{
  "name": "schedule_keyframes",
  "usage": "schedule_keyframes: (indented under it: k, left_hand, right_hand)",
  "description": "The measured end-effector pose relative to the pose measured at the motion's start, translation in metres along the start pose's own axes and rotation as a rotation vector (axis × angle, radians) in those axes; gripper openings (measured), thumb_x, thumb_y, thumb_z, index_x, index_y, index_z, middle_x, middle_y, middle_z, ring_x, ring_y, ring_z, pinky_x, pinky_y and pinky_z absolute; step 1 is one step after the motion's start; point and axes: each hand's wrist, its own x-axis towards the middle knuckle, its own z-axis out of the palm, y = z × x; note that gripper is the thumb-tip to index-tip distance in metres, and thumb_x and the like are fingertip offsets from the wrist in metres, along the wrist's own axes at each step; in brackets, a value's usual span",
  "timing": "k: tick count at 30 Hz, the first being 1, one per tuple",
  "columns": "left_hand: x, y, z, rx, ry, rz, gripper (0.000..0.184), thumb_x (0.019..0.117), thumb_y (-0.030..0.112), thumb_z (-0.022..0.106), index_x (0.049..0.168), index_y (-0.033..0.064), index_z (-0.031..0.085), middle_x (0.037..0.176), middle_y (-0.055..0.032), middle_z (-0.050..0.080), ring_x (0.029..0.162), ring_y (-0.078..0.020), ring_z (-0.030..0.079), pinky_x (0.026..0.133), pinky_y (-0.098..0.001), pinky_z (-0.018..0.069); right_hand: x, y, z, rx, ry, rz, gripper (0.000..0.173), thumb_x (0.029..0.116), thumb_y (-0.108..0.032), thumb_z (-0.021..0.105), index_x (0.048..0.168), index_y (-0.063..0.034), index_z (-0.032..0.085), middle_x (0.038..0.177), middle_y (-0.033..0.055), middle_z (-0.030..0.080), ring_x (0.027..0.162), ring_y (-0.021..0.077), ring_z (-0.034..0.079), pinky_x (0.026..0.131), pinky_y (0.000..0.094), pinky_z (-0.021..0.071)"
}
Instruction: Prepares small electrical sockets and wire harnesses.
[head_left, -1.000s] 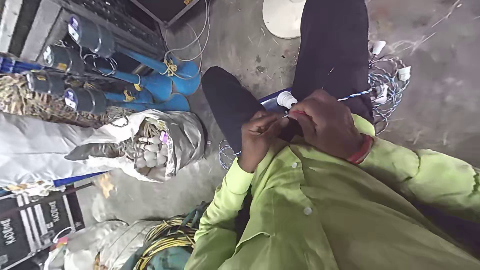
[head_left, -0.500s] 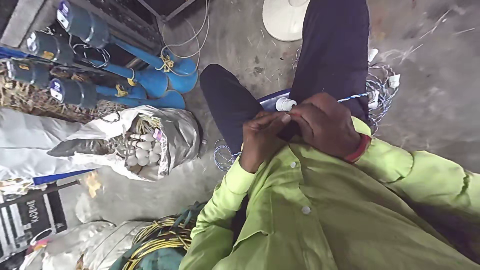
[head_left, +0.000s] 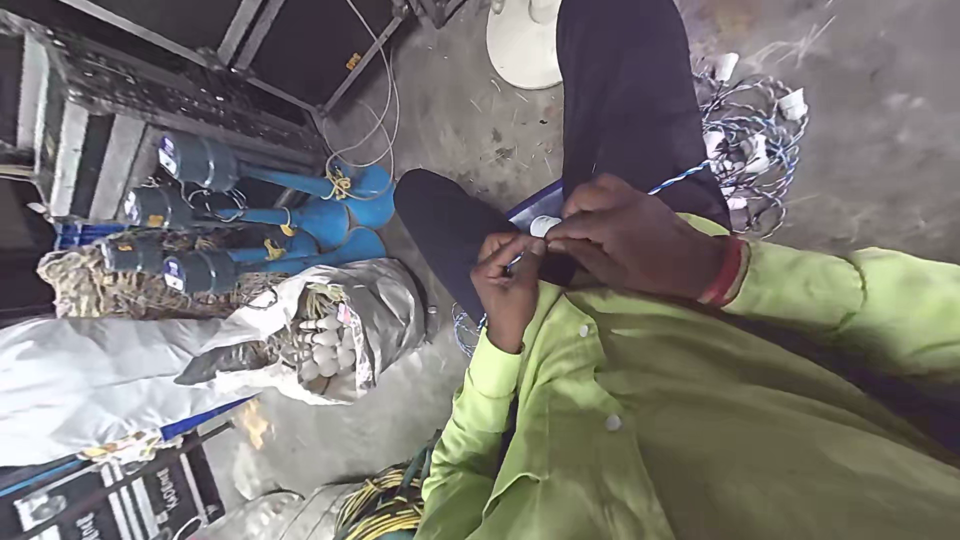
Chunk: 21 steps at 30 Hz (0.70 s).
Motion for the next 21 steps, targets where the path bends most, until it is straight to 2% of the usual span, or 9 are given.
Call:
schedule_keyframes:
  k: [4, 8, 11, 13, 15, 16, 17, 19, 21]
  left_hand:
    - [0.003, -0.003, 0.001, -0.039, 0.024, 0.027, 0.008, 0.0925, 0.006, 0.070, 0.092, 0.0038, 0.078, 0.097, -0.0040, 0.066, 0.091, -0.0117, 0.062, 0.076, -0.0245, 0.0544]
    - [0.001, -0.004, 0.003, -0.092, 0.035, 0.030, 0.008, 0.0924, 0.006, 0.070, 0.092, 0.0043, 0.078, 0.097, -0.0037, 0.066, 0.091, -0.0112, 0.062, 0.076, -0.0241, 0.0537]
    - [0.000, -0.006, 0.003, -0.131, 0.038, 0.109, 0.007, 0.0919, 0.007, 0.072, 0.093, 0.0030, 0.078, 0.098, -0.0035, 0.065, 0.090, -0.0097, 0.061, 0.075, -0.0215, 0.0536]
    - [0.001, -0.007, 0.005, -0.081, 0.061, 0.232, 0.007, 0.0917, 0.007, 0.073, 0.094, 0.0016, 0.077, 0.097, -0.0028, 0.062, 0.084, -0.0058, 0.060, 0.071, -0.0172, 0.0528]
    - [0.002, -0.005, 0.006, 0.010, 0.077, 0.369, 0.010, 0.0926, 0.010, 0.072, 0.093, 0.0004, 0.076, 0.096, -0.0041, 0.061, 0.084, -0.0062, 0.060, 0.074, -0.0189, 0.0549]
    - [0.005, -0.004, 0.007, 0.035, 0.083, 0.403, 0.011, 0.0932, 0.011, 0.071, 0.093, 0.0002, 0.076, 0.096, -0.0044, 0.061, 0.084, -0.0064, 0.060, 0.074, -0.0193, 0.0551]
    - [0.006, -0.003, 0.007, 0.040, 0.087, 0.405, 0.012, 0.0937, 0.011, 0.071, 0.093, -0.0001, 0.076, 0.096, -0.0047, 0.061, 0.085, -0.0068, 0.060, 0.075, -0.0195, 0.0550]
    - [0.009, -0.002, 0.006, 0.007, 0.095, 0.348, 0.012, 0.0943, 0.010, 0.071, 0.094, -0.0006, 0.076, 0.097, -0.0044, 0.062, 0.085, -0.0064, 0.061, 0.074, -0.0191, 0.0556]
    - [0.011, -0.001, 0.006, -0.038, 0.105, 0.265, 0.009, 0.0931, 0.007, 0.072, 0.094, -0.0004, 0.076, 0.096, -0.0038, 0.062, 0.082, -0.0055, 0.060, 0.069, -0.0171, 0.0544]
  right_hand:
    - [0.004, -0.001, 0.003, 0.027, -0.026, 0.068, 0.032, 0.1035, -0.031, 0.051, 0.103, -0.0129, 0.078, 0.093, 0.0090, 0.067, 0.097, 0.0320, 0.061, 0.081, 0.0459, 0.0495]
    - [0.010, -0.001, 0.003, 0.066, -0.140, 0.161, 0.031, 0.1023, -0.032, 0.050, 0.102, -0.0139, 0.076, 0.095, 0.0095, 0.064, 0.099, 0.0368, 0.059, 0.074, 0.0536, 0.0464]
    - [0.020, -0.008, -0.007, 0.200, -0.322, 0.309, 0.029, 0.1034, -0.028, 0.048, 0.095, -0.0131, 0.071, 0.097, 0.0066, 0.064, 0.108, 0.0325, 0.057, 0.083, 0.0586, 0.0390]
    - [0.030, -0.013, -0.018, 0.328, -0.447, 0.465, 0.032, 0.1070, -0.029, 0.049, 0.088, -0.0133, 0.070, 0.089, 0.0029, 0.064, 0.096, 0.0215, 0.060, 0.083, 0.0540, 0.0412]
    - [0.040, -0.016, -0.024, 0.492, -0.538, 0.614, 0.033, 0.1077, -0.025, 0.051, 0.083, -0.0117, 0.068, 0.076, 0.0008, 0.062, 0.074, 0.0129, 0.058, 0.069, 0.0399, 0.0449]
    - [0.044, -0.015, -0.027, 0.556, -0.549, 0.641, 0.033, 0.1076, -0.021, 0.051, 0.082, -0.0106, 0.068, 0.073, 0.0000, 0.062, 0.067, 0.0093, 0.056, 0.063, 0.0310, 0.0464]
    - [0.044, -0.015, -0.028, 0.593, -0.531, 0.647, 0.033, 0.1072, -0.019, 0.052, 0.082, -0.0093, 0.069, 0.073, 0.0004, 0.062, 0.066, 0.0087, 0.055, 0.062, 0.0284, 0.0449]
    - [0.035, -0.011, -0.026, 0.549, -0.390, 0.515, 0.023, 0.1058, -0.022, 0.055, 0.091, -0.0124, 0.069, 0.073, -0.0015, 0.060, 0.064, 0.0070, 0.055, 0.060, 0.0281, 0.0448]
    - [0.021, -0.004, -0.019, 0.509, -0.193, 0.341, 0.020, 0.1020, -0.024, 0.060, 0.118, -0.0136, 0.068, 0.082, -0.0023, 0.063, 0.066, 0.0050, 0.057, 0.060, 0.0256, 0.0507]
